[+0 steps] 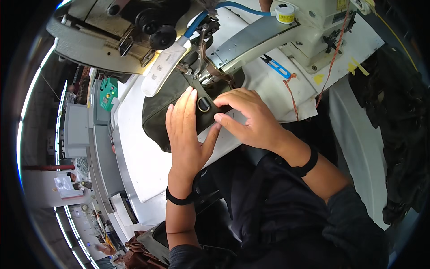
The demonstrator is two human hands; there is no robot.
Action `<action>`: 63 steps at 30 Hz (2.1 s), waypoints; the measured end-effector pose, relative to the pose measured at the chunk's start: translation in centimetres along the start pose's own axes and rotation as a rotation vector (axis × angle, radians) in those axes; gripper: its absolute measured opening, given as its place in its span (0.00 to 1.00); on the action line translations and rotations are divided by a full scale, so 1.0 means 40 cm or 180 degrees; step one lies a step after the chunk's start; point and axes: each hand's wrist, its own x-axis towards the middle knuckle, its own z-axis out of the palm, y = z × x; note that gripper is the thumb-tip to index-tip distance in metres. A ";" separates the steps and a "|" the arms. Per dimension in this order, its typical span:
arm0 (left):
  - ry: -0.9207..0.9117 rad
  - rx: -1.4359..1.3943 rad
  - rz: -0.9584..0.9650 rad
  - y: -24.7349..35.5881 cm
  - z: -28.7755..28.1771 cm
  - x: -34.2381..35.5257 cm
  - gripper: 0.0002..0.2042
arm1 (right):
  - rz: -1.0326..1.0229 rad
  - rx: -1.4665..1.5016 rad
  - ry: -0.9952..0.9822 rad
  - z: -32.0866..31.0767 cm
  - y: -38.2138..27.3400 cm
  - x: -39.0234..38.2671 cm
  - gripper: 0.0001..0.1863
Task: The person sews a dark green bag using an industrial sewing machine. They align the bag's zipper and handle under the needle, guide the fabric through the machine to stitch the seams, and trim excess thread with scissors. The person repeats this process for different sections of the bag, including the handle attachment and zipper reinforcement.
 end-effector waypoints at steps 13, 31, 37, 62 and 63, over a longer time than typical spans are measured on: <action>0.1082 -0.0292 -0.0555 0.050 0.037 0.004 0.20 | 0.1799 0.1674 -0.0165 0.021 -0.064 0.040 0.17; 0.1761 -0.1094 -0.0892 0.048 0.096 0.025 0.13 | 0.1927 0.1663 -0.0201 0.003 -0.070 0.063 0.15; 0.1771 -0.1270 -0.1060 0.035 0.101 0.054 0.09 | 0.1905 0.1705 0.0021 0.024 -0.045 0.072 0.15; 0.1681 -0.2230 -0.1414 0.023 0.098 0.084 0.03 | 0.0621 -0.0636 0.0511 0.061 -0.056 0.084 0.05; 0.1655 -0.2221 -0.1469 0.023 0.095 0.083 0.03 | 0.0611 -0.0592 0.0506 0.061 -0.054 0.081 0.04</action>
